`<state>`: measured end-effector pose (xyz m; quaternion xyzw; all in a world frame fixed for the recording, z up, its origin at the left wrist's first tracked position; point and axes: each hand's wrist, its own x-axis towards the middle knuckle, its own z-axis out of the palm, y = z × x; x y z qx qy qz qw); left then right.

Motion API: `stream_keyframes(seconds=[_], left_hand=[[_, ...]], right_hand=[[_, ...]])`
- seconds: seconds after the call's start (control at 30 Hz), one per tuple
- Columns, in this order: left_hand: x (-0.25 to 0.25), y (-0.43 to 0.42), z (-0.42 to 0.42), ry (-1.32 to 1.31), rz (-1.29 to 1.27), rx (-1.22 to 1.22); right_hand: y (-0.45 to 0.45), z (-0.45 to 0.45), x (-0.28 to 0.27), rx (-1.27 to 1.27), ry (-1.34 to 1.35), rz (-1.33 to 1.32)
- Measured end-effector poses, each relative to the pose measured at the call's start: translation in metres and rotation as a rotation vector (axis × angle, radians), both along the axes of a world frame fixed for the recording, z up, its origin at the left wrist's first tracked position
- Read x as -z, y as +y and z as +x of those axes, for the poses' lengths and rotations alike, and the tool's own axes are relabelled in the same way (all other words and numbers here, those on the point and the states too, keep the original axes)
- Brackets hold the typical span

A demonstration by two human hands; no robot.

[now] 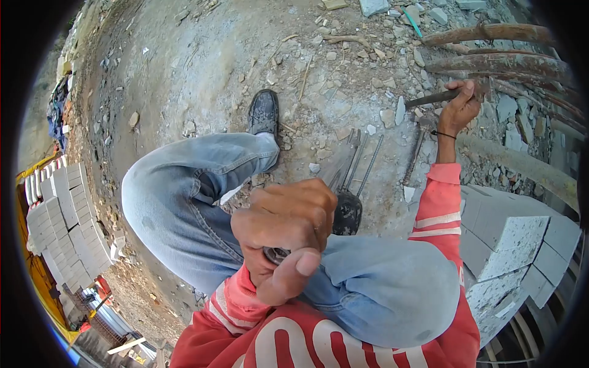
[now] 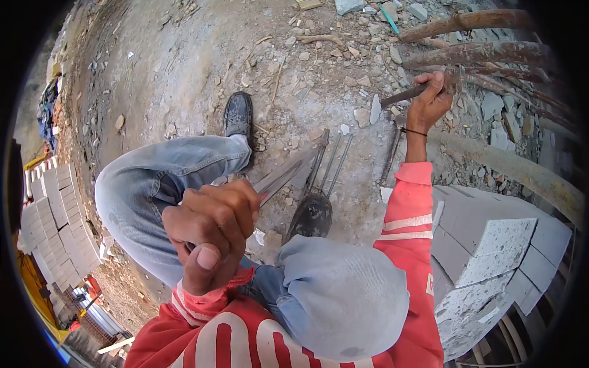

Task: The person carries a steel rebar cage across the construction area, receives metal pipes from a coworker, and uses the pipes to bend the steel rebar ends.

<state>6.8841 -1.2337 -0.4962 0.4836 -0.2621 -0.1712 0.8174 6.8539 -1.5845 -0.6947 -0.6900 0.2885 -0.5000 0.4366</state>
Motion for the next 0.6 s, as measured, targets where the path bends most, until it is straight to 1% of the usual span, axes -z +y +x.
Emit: stream_keyframes(seconds=[0.03,0.1,0.17,0.23,0.27,0.33,0.37,0.4,0.47,0.5,0.53,0.57,0.6], left_hand=[[0.002,0.001,0.002,0.001,-0.023,0.014],[0.004,0.003,0.007,-0.024,-0.05,0.066],[0.003,-0.001,0.01,-0.048,-0.065,0.108],[0.005,-0.006,0.007,-0.058,-0.069,0.09],[0.005,-0.007,0.007,-0.09,-0.065,0.069],[0.002,-0.007,0.015,-0.08,-0.064,0.075],[-0.003,-0.009,0.024,-0.111,-0.075,0.128],[-0.001,-0.011,0.027,-0.138,-0.102,0.128],[0.003,-0.011,0.027,-0.157,-0.129,0.125],[0.003,-0.009,0.025,-0.098,-0.122,0.104],[0.004,-0.008,0.024,-0.039,-0.114,0.083],[0.006,-0.005,0.028,-0.036,-0.123,0.126],[0.008,-0.005,0.029,-0.026,-0.12,0.129]], right_hand=[[-0.016,0.015,-0.003,-0.003,0.058,-0.018],[-0.02,0.054,-0.039,-0.103,-0.085,0.033],[-0.033,0.093,-0.061,-0.114,0.004,0.127],[-0.049,0.131,-0.054,-0.221,0.059,0.279],[-0.055,0.144,-0.054,-0.389,0.12,0.469],[-0.05,0.169,-0.039,-0.509,0.194,0.725],[-0.049,0.179,-0.016,-0.485,0.206,0.756],[-0.048,0.19,0.007,-0.46,0.217,0.786],[-0.059,0.205,0.07,-0.329,0.313,0.825],[-0.056,0.205,0.082,-0.325,0.322,0.826],[-0.052,0.206,0.095,-0.325,0.338,0.886],[-0.051,0.205,0.108,-0.324,0.352,0.948],[-0.05,0.204,0.12,-0.317,0.359,0.953]])
